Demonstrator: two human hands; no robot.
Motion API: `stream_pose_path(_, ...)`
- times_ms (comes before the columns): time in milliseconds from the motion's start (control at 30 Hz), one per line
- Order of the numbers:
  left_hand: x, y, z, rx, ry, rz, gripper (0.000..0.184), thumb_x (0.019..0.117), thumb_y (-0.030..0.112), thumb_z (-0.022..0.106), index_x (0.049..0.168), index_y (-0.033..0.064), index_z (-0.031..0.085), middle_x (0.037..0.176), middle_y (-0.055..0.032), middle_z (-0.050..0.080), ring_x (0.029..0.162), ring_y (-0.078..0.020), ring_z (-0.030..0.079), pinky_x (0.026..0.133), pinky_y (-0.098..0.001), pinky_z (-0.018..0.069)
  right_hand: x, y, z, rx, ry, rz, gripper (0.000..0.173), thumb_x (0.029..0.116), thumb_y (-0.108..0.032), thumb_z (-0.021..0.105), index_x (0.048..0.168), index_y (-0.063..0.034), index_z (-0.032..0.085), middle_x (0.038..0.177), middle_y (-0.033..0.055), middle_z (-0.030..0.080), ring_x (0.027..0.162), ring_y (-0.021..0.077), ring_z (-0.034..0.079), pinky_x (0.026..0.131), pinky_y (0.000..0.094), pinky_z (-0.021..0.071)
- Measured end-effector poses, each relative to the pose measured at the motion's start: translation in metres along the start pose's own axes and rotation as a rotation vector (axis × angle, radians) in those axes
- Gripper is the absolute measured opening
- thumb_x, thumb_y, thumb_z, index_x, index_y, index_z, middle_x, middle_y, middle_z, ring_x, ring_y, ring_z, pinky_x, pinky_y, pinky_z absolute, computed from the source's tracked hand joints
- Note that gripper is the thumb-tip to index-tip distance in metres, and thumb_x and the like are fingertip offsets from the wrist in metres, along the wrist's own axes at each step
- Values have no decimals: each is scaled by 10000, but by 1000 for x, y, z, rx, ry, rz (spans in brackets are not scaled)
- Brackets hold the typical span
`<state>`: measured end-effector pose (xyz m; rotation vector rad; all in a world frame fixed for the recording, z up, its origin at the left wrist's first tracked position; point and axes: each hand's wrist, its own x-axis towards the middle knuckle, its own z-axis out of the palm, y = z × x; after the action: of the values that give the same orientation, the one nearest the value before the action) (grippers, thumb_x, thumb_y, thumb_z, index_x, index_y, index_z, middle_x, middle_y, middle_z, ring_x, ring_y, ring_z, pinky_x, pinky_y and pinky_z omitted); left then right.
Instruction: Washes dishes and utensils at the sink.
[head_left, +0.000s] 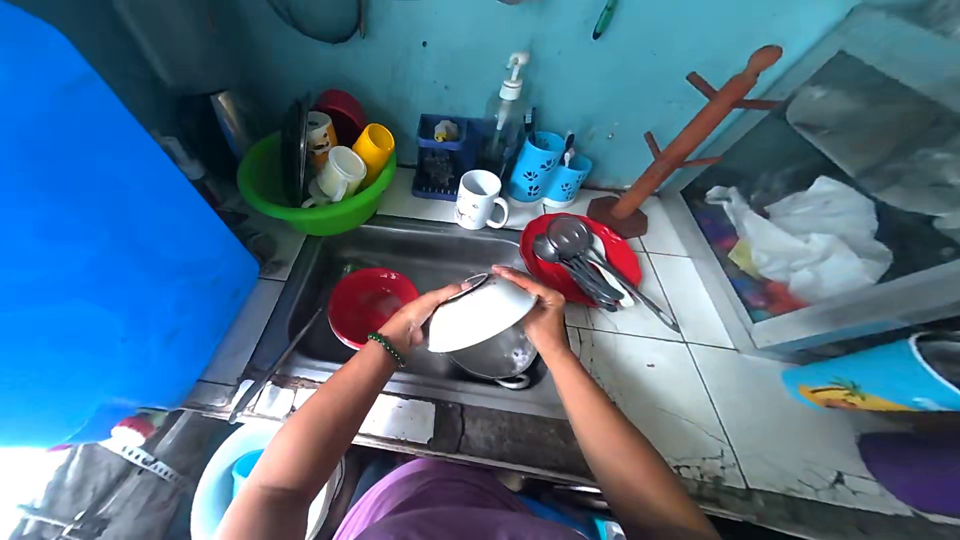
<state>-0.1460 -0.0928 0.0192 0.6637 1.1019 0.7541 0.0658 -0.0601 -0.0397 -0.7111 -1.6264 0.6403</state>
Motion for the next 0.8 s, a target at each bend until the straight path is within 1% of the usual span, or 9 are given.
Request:
stream_pose_path(67, -3, -3, 0, -29, 22, 59, 280, 1032, 277, 603, 1194, 51, 634, 947, -87, 698, 841, -163, 686, 761, -327, 580, 4, -4, 1, -37, -26, 12, 282, 933, 64, 531, 1154, 144, 688, 1286, 238, 677, 1253, 253, 644, 1108, 372, 491)
stream_pose_path(133, -1, -7, 2, 7, 107, 165, 408, 993, 208, 672, 1346, 40, 555, 1058, -137, 689, 919, -193, 677, 825, -351, 571, 7, -9, 2, -113, -58, 80, 296, 975, 28, 534, 1215, 133, 672, 1333, 248, 652, 1299, 276, 614, 1142, 382, 459)
stream_pose_path(167, 1, -8, 3, 45, 170, 213, 439, 993, 223, 682, 1369, 42, 547, 1085, -148, 684, 930, -200, 669, 830, -363, 563, 8, -10, 3, -143, -68, 98, 311, 977, 28, 526, 1238, 134, 660, 1345, 258, 642, 1316, 295, 600, 1154, 395, 442)
stream_pose_path(300, 15, -11, -3, 118, 338, 354, 297, 1068, 260, 560, 1239, 33, 647, 1042, -124, 671, 887, -179, 621, 801, -372, 520, 6, -2, 7, -132, -83, 128, 368, 956, 38, 493, 1283, 129, 636, 1401, 263, 602, 1361, 308, 562, 1166, 403, 425)
stream_pose_path(367, 16, -13, -7, 120, 297, 374, 314, 1072, 259, 551, 1274, 31, 621, 1071, -133, 670, 912, -185, 630, 824, -378, 528, 5, 1, 11, -23, -73, 217, 393, 999, 0, 410, 1313, 127, 610, 1445, 247, 567, 1391, 273, 522, 1177, 385, 401)
stream_pose_path(433, 14, -14, -10, 106, 236, 374, 423, 1003, 209, 671, 1364, 25, 550, 1114, -160, 672, 928, -205, 661, 829, -375, 559, 5, 6, 13, 0, -55, 215, 383, 1006, -16, 420, 1300, 123, 623, 1422, 242, 587, 1373, 259, 541, 1167, 376, 415)
stream_pose_path(533, 9, -14, -9, 157, 167, 350, 768, 823, 61, 842, 1460, 35, 415, 1252, -195, 622, 1033, -232, 654, 888, -382, 562, 2, 13, 14, -30, -50, 124, 346, 1014, -30, 471, 1275, 116, 644, 1380, 236, 622, 1344, 255, 572, 1161, 372, 433)
stream_pose_path(633, 6, -11, -6, 163, 223, 322, 809, 740, 13, 890, 1406, 39, 431, 1175, -193, 632, 970, -246, 656, 832, -401, 570, -1, 13, 15, 4, -59, 98, 344, 1039, -80, 472, 1274, 84, 662, 1388, 200, 627, 1348, 232, 570, 1164, 373, 439)
stream_pose_path(800, 6, -7, -7, 211, 358, 285, 647, 790, 257, 905, 1268, 44, 525, 976, -161, 649, 820, -239, 639, 748, -413, 557, -7, 3, 19, 2, -83, 46, 322, 1048, -80, 483, 1244, 66, 692, 1357, 172, 662, 1349, 241, 578, 1172, 394, 442)
